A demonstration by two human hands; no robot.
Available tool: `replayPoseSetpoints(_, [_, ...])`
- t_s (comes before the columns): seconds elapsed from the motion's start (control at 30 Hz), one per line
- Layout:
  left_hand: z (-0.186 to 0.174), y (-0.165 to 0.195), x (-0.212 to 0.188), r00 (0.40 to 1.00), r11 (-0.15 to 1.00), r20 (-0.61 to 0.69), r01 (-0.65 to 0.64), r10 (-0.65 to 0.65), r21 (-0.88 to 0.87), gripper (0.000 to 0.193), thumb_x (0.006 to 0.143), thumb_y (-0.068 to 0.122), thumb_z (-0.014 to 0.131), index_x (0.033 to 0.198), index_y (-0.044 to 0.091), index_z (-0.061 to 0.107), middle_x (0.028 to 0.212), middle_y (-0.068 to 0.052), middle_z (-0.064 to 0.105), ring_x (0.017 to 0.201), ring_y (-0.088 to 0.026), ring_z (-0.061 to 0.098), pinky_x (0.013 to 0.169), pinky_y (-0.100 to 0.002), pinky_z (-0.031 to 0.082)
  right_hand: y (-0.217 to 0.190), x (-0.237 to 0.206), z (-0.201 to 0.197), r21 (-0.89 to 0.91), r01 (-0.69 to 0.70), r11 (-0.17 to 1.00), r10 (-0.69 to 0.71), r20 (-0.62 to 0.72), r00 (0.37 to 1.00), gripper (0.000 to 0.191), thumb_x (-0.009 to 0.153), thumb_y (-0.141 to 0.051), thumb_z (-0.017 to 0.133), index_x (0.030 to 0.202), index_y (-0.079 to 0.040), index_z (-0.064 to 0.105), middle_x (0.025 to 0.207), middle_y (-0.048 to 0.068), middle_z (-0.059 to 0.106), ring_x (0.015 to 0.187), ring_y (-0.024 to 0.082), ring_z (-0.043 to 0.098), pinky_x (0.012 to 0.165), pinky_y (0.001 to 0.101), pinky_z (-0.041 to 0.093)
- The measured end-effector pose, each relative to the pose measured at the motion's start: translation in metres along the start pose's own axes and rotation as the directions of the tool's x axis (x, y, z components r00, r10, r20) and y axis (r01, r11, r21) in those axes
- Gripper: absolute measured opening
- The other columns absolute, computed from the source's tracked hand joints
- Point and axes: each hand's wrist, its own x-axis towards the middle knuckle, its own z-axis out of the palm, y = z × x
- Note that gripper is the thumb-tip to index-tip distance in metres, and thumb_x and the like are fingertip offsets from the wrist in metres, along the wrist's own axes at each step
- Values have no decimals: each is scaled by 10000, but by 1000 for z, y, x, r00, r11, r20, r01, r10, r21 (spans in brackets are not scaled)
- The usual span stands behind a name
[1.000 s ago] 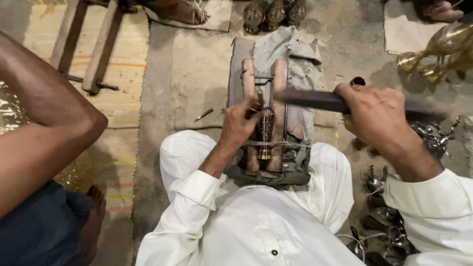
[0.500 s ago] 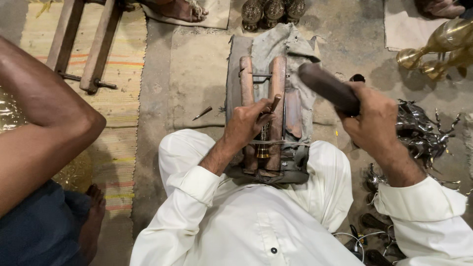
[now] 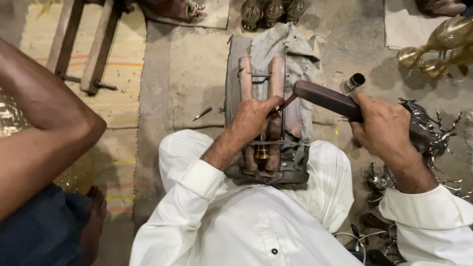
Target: The person sits on the floor holding a brass vase against a wooden mandrel and strikes a chisel with a mallet to decorate the vase surface, periodically repositioning the vase and working it with a small hand tool.
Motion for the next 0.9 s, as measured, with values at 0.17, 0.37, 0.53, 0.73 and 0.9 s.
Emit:
replayPoseSetpoints(0.17, [1, -1, 4, 998, 1000, 63, 0, 0, -2, 387, 824, 103, 801, 1178, 96, 644, 835, -137, 766, 783, -326, 755, 701, -457, 585, 9, 0, 15, 353, -359, 864, 306, 197, 931, 498, 839, -233, 751, 1299, -161, 574, 973, 104, 702, 826, 332, 713, 724, 458, 566])
replayPoseSetpoints(0.37, [-6, -4, 2, 988, 986, 37, -144, 148, -80, 390, 854, 75, 780, 1211, 76, 622, 864, -146, 760, 781, -318, 757, 674, -453, 576, 19, -20, 39, 20, -51, 999, 48, 120, 992, 435, 791, -166, 788, 1205, -173, 653, 914, 112, 746, 873, 344, 723, 760, 474, 545])
replayPoseSetpoints(0.53, [-10, -9, 12, 974, 984, 144, -180, 176, 14, 413, 838, -21, 734, 1224, 78, 623, 783, -168, 727, 759, -373, 729, 664, -487, 560, 13, -28, 56, 301, -209, 931, 233, -45, 972, 436, 833, -151, 793, 1243, -107, 653, 887, 160, 712, 786, 345, 708, 747, 467, 533])
replayPoseSetpoints(0.73, [-7, -12, 17, 957, 967, 158, -253, 245, 33, 443, 782, -17, 730, 1196, 112, 641, 764, -167, 721, 749, -387, 721, 648, -499, 554, 12, -36, 52, 159, 3, 987, 37, -252, 967, 387, 860, -78, 776, 1233, -101, 677, 953, 161, 696, 886, 359, 695, 787, 462, 532])
replayPoseSetpoints(0.9, [-8, -12, 14, 965, 972, 126, -233, 232, 0, 349, 873, -4, 729, 1192, 115, 651, 803, -164, 727, 771, -373, 728, 668, -490, 558, 15, -32, 42, 120, -74, 990, 87, -105, 991, 387, 803, -75, 784, 1174, -99, 676, 886, 139, 692, 818, 337, 692, 740, 469, 526])
